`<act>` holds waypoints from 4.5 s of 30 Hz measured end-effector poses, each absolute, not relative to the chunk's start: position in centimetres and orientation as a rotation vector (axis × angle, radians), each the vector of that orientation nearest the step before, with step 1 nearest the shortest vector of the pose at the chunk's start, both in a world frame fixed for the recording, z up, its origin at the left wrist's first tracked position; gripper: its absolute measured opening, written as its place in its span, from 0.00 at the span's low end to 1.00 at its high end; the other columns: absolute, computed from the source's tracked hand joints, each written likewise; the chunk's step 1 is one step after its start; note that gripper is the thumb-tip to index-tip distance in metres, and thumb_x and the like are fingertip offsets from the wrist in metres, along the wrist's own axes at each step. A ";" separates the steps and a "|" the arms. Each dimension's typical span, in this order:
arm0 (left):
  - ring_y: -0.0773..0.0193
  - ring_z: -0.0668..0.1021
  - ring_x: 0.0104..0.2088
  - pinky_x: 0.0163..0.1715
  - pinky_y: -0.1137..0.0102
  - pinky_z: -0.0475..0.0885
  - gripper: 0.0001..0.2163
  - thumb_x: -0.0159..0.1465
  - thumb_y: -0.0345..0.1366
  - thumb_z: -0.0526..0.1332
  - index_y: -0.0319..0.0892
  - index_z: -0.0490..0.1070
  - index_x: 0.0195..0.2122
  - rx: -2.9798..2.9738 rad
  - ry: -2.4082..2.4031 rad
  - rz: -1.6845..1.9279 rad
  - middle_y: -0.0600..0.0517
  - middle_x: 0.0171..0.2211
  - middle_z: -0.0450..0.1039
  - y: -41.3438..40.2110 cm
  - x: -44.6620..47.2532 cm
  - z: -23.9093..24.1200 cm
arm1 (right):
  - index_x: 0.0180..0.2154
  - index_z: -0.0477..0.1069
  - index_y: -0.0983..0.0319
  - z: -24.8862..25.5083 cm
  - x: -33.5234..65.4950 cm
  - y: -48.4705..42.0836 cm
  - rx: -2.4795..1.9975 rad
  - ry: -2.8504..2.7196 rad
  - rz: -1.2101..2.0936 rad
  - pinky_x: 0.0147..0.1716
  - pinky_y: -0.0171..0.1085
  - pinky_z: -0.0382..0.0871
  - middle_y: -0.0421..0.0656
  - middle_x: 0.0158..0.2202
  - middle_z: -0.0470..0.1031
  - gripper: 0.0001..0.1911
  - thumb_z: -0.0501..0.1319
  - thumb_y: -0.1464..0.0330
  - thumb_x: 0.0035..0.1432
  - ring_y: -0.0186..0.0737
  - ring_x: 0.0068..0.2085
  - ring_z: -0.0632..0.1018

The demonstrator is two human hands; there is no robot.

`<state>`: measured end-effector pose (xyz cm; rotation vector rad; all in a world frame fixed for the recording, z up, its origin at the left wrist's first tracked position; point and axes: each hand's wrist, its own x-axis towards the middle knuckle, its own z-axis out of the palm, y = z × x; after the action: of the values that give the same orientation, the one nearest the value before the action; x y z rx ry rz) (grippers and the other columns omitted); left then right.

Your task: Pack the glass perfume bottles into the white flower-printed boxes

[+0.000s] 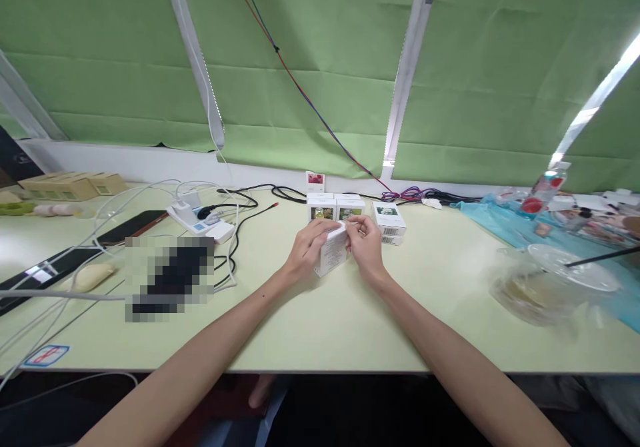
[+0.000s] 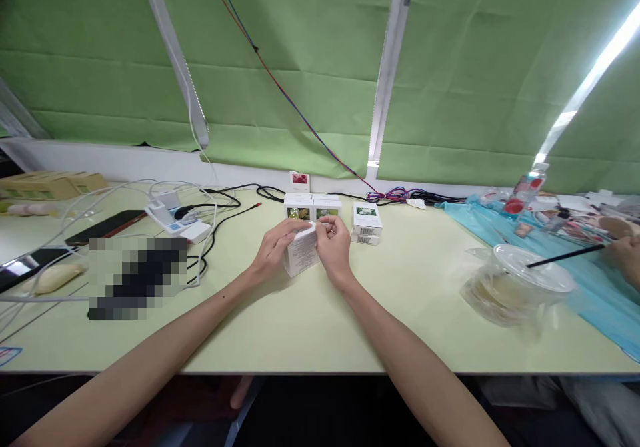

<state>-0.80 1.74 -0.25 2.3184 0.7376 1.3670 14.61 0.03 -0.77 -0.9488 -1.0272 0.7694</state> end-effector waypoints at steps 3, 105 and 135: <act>0.53 0.76 0.55 0.56 0.57 0.71 0.18 0.72 0.40 0.48 0.45 0.77 0.51 2.351 0.655 1.382 0.42 0.52 0.75 1.7 -0.8 -0.5 | 0.36 0.69 0.59 -0.8 14.7 0.1 -0.948 -1.025 0.758 0.20 0.33 0.64 0.32 0.21 0.66 0.09 0.63 0.62 0.55 0.33 0.19 0.68; 0.49 0.56 0.72 0.66 0.55 0.66 0.26 0.65 0.31 0.59 0.46 0.62 0.65 2.587 0.816 1.025 0.43 0.74 0.43 0.5 0.8 -1.3 | 0.63 0.60 0.65 -1.8 17.7 1.4 -1.444 -1.947 -0.334 0.64 0.48 0.56 0.54 0.62 0.63 0.42 0.56 0.81 0.43 0.53 0.65 0.59; 0.51 0.61 0.70 0.58 0.59 0.78 0.18 0.65 0.29 0.57 0.47 0.68 0.56 2.486 0.747 1.026 0.44 0.66 0.59 0.7 1.0 -2.2 | 0.68 0.60 0.56 -3.0 17.6 2.5 -1.543 -1.829 -0.384 0.63 0.56 0.56 0.57 0.71 0.50 0.43 0.53 0.84 0.51 0.58 0.71 0.53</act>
<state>1.04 0.70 -2.18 2.4864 0.7468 1.0261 17.64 2.49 -3.00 -1.5434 -1.8291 -0.3836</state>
